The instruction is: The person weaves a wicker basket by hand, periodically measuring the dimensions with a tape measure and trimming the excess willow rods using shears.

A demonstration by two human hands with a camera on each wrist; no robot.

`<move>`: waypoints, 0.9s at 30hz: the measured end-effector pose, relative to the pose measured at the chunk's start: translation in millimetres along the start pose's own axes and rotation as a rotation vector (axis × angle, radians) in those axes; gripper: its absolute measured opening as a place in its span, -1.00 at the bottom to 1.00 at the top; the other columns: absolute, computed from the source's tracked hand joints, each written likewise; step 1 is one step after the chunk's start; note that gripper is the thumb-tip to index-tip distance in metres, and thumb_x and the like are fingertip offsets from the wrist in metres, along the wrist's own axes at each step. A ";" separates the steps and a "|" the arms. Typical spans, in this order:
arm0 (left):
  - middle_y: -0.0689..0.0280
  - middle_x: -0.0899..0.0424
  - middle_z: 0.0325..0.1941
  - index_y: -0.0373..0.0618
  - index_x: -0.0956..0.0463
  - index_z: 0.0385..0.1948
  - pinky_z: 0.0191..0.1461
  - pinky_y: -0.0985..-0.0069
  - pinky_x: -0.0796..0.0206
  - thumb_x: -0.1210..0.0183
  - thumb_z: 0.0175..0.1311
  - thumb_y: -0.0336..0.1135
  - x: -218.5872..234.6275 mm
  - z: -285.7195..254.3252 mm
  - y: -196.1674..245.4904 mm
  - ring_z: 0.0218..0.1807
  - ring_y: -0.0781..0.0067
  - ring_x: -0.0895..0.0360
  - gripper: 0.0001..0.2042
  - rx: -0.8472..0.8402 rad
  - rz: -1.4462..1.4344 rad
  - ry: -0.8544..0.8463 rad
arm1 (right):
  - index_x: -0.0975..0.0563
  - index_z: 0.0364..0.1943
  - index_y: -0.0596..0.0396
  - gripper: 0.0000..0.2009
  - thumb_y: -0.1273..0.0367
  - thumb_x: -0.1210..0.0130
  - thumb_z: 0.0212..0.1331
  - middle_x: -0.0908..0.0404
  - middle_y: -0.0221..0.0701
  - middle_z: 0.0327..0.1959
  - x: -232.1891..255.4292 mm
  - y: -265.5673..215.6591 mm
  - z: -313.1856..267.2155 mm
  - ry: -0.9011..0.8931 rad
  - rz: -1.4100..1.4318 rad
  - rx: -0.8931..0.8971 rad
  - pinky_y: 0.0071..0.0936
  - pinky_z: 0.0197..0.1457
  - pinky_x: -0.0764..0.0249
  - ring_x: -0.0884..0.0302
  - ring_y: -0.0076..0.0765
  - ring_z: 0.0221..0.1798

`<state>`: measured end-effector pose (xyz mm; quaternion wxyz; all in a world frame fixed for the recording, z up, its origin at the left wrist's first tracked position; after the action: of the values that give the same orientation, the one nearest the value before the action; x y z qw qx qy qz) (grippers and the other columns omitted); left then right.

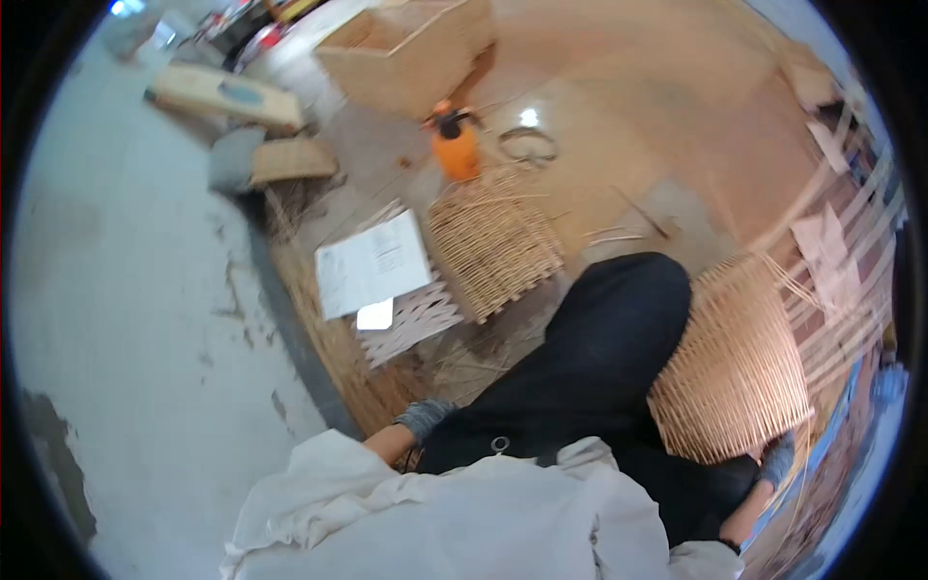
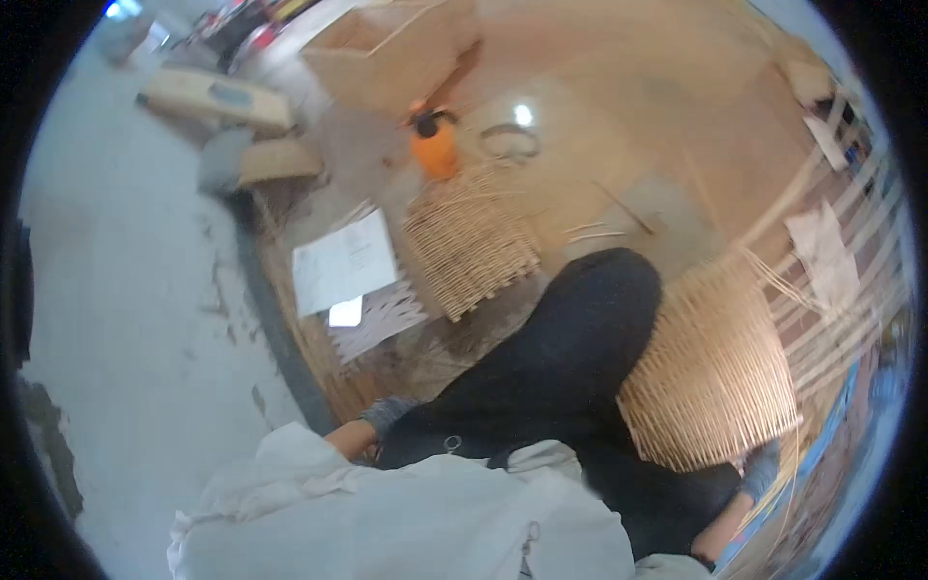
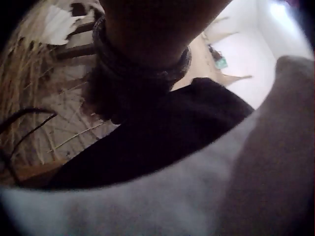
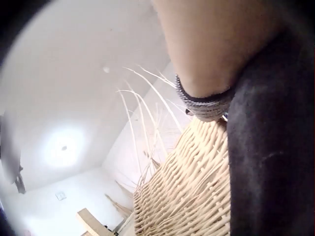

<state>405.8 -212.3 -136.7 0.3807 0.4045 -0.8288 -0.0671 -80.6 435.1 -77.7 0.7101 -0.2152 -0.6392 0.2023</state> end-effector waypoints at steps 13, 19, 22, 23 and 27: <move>0.04 -0.58 -0.08 -0.08 -0.52 -0.09 0.04 0.20 -0.32 -0.01 0.16 -0.06 -207.9 38.8 -247.3 -0.05 0.01 -0.54 -0.61 0.528 -0.110 0.176 | -0.56 -0.23 0.16 -0.42 -0.05 0.38 0.26 -0.56 -0.28 -0.33 46.3 4.8 6.4 0.042 -0.025 -0.447 -0.34 -0.22 -0.46 -0.51 -0.23 -0.30; 0.07 -0.58 -0.06 -0.09 -0.50 -0.11 -0.06 0.17 -0.40 0.04 0.24 -0.11 -154.9 27.7 -241.4 -0.11 -0.01 -0.57 -0.67 1.071 -0.619 0.565 | -0.63 -0.34 0.17 -0.33 -0.07 0.45 0.28 -0.64 -0.33 -0.48 39.9 -26.3 -7.3 0.116 -0.120 -0.427 -0.42 -0.29 -0.48 -0.55 -0.31 -0.42; 0.07 -0.58 -0.07 -0.10 -0.50 -0.11 -0.08 0.16 -0.40 0.04 0.25 -0.12 -147.9 37.9 -255.5 -0.13 -0.01 -0.57 -0.68 1.194 -0.748 0.616 | -0.62 -0.33 0.16 -0.36 -0.05 0.43 0.28 -0.63 -0.33 -0.46 35.2 -50.5 -13.0 0.133 -0.142 -0.421 -0.42 -0.29 -0.48 -0.55 -0.31 -0.41; 0.07 -0.58 -0.08 -0.10 -0.50 -0.12 -0.09 0.16 -0.40 0.04 0.25 -0.12 -150.4 37.4 -259.8 -0.13 -0.01 -0.57 -0.68 1.230 -0.780 0.616 | -0.62 -0.33 0.16 -0.37 -0.05 0.43 0.28 -0.63 -0.33 -0.46 34.7 -56.5 -13.4 0.138 -0.151 -0.418 -0.43 -0.29 -0.48 -0.55 -0.31 -0.41; 0.07 -0.58 -0.10 -0.10 -0.50 -0.13 -0.11 0.16 -0.41 0.05 0.25 -0.14 -151.9 35.7 -271.1 -0.15 0.00 -0.57 -0.70 1.292 -0.864 0.637 | -0.61 -0.32 0.15 -0.40 -0.02 0.40 0.28 -0.62 -0.33 -0.44 31.4 -71.7 -13.1 0.144 -0.174 -0.398 -0.43 -0.28 -0.49 -0.55 -0.31 -0.40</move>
<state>607.4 -289.7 -363.0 0.2309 0.8243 -0.3292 0.3985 -63.5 393.0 -12.7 0.7121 -0.3090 -0.6304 -0.0057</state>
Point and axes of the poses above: each hand's wrist, its own z-axis towards the middle knuckle, its own x-axis out of the back of the hand, y = z × x, the point moved 4 cm from there along z, towards the middle knuckle
